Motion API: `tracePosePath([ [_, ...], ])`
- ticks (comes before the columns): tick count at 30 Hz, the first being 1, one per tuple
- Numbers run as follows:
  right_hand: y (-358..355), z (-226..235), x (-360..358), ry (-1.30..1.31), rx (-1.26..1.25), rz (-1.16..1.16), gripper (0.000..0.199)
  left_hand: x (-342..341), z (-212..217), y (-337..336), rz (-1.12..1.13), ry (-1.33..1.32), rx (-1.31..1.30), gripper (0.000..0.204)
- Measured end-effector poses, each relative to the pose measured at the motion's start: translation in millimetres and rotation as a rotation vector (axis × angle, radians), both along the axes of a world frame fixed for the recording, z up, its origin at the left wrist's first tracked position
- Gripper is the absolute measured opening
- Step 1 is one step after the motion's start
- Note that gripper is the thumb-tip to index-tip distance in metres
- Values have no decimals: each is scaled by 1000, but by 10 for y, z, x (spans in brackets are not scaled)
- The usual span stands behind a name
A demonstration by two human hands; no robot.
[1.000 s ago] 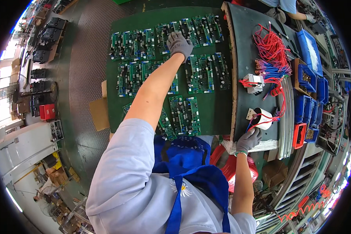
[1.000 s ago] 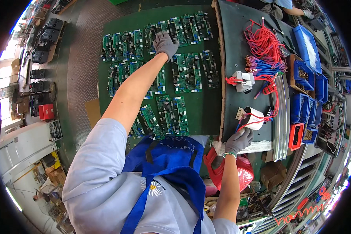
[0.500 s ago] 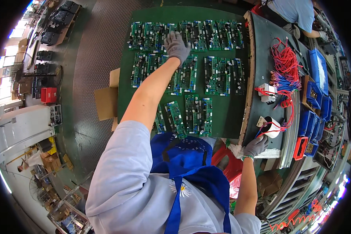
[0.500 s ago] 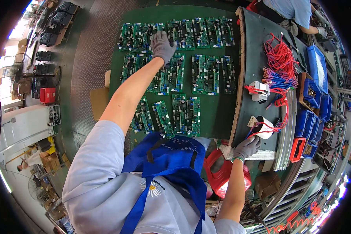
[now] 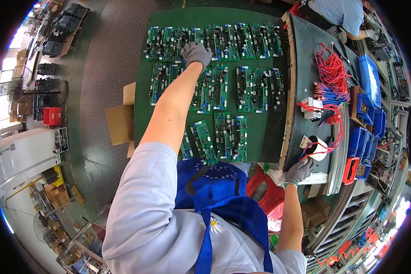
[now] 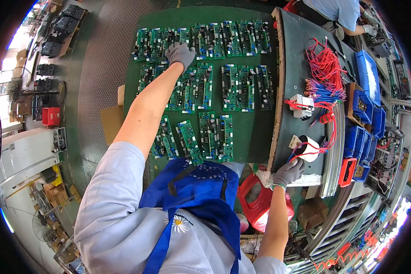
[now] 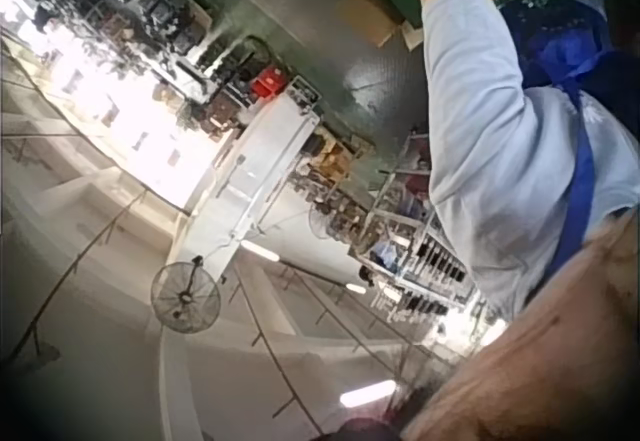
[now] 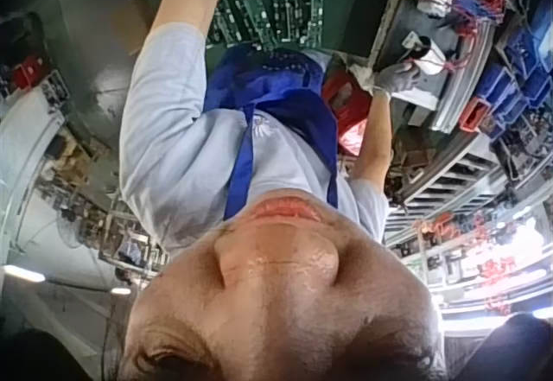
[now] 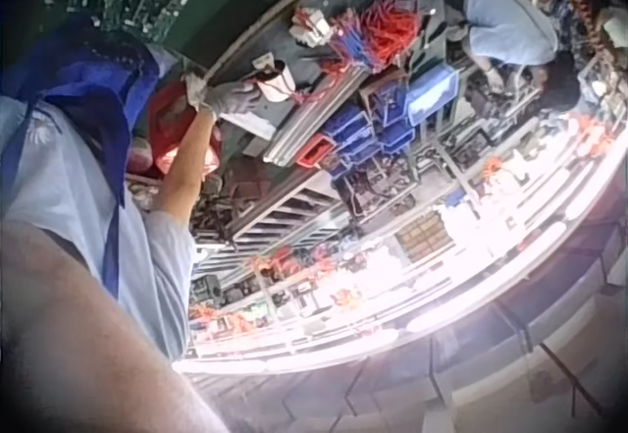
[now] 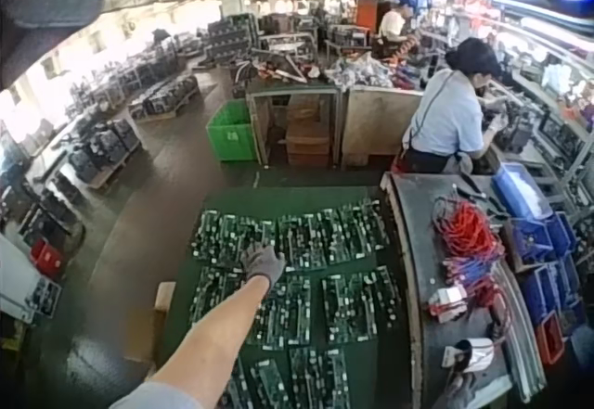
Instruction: The person sits at a workbench and handles various electronic components, including metal heat sinks and circuit boards. They pick up and inspect metal heat sinks, moving them between a plastic bag and the table surface. Later, the person handles long silver aluminum extrusions, picking them up and arranging them on the workbench.
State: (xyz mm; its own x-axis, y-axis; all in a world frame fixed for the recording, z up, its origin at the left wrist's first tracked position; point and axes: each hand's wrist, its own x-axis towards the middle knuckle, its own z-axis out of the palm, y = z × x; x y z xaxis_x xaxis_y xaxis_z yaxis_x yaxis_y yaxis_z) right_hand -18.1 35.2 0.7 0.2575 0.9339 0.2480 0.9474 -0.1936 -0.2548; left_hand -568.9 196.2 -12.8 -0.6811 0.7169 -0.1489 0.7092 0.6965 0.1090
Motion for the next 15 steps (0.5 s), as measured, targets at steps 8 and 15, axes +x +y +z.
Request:
tracePosePath([
  [8, -11, 15, -28, 29, -2, -29, 53, 73, 44, -119, -88, 386, 387, 51],
  [15, 3, 15, -34, 34, -27, -42, 53, -288, -56, -209, 252, -184, 287, 65],
])
